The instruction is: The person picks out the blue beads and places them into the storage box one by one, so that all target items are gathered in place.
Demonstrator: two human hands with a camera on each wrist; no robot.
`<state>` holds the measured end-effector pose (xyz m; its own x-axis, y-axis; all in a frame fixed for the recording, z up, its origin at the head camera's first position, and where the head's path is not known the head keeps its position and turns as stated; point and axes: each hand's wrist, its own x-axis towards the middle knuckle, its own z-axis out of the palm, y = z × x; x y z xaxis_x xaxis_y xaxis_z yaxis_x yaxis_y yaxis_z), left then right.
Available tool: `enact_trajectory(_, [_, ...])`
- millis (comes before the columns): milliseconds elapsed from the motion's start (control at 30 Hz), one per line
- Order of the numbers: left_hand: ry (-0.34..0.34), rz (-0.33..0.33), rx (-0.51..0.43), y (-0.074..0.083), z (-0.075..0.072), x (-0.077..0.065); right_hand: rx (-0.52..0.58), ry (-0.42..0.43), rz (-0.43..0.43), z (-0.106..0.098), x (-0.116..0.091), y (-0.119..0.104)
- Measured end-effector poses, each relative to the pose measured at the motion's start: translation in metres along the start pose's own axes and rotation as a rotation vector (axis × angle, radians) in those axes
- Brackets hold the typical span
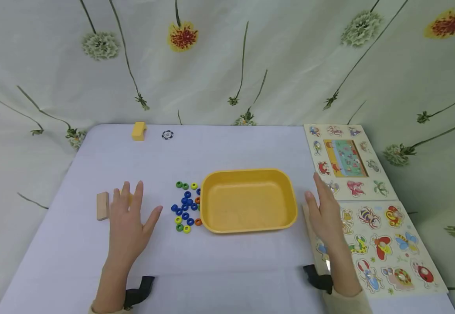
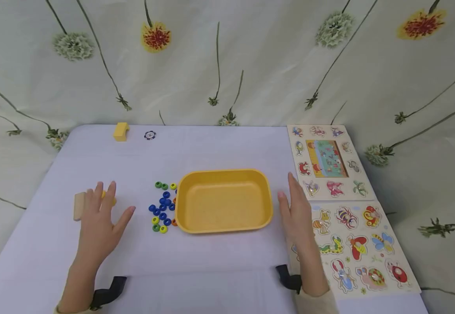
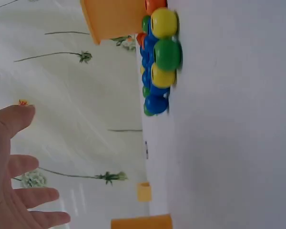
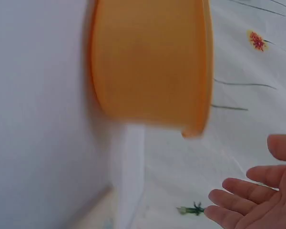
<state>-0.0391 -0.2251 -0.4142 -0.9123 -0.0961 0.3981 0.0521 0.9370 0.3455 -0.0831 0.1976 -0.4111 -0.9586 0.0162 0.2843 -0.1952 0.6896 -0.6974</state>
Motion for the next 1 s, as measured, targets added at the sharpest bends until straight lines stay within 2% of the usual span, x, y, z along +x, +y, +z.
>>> enact_trajectory(100, [0.084,0.004,-0.128,0.008,0.009,-0.006,0.097,0.073,0.012,0.024,-0.013,-0.007])
enact_trajectory(233, [0.133,0.010,-0.215,0.015,0.018,-0.010,0.135,0.070,0.048,0.042,-0.021,-0.008])
enact_trajectory(500, [0.141,0.009,-0.242,0.011,0.026,-0.010,0.149,-0.007,0.155,0.047,-0.023,0.002])
enact_trajectory(700, [0.160,-0.006,-0.304,0.010,0.027,-0.007,0.160,-0.052,0.222,0.046,-0.022,0.003])
enact_trajectory(833, [0.112,-0.067,-0.419,0.009,0.033,-0.007,0.171,-0.060,0.250,0.046,-0.022,0.003])
enact_trajectory(1000, [-0.018,-0.219,-0.546,0.003,0.048,-0.008,0.192,-0.052,0.269,0.047,-0.023,0.003])
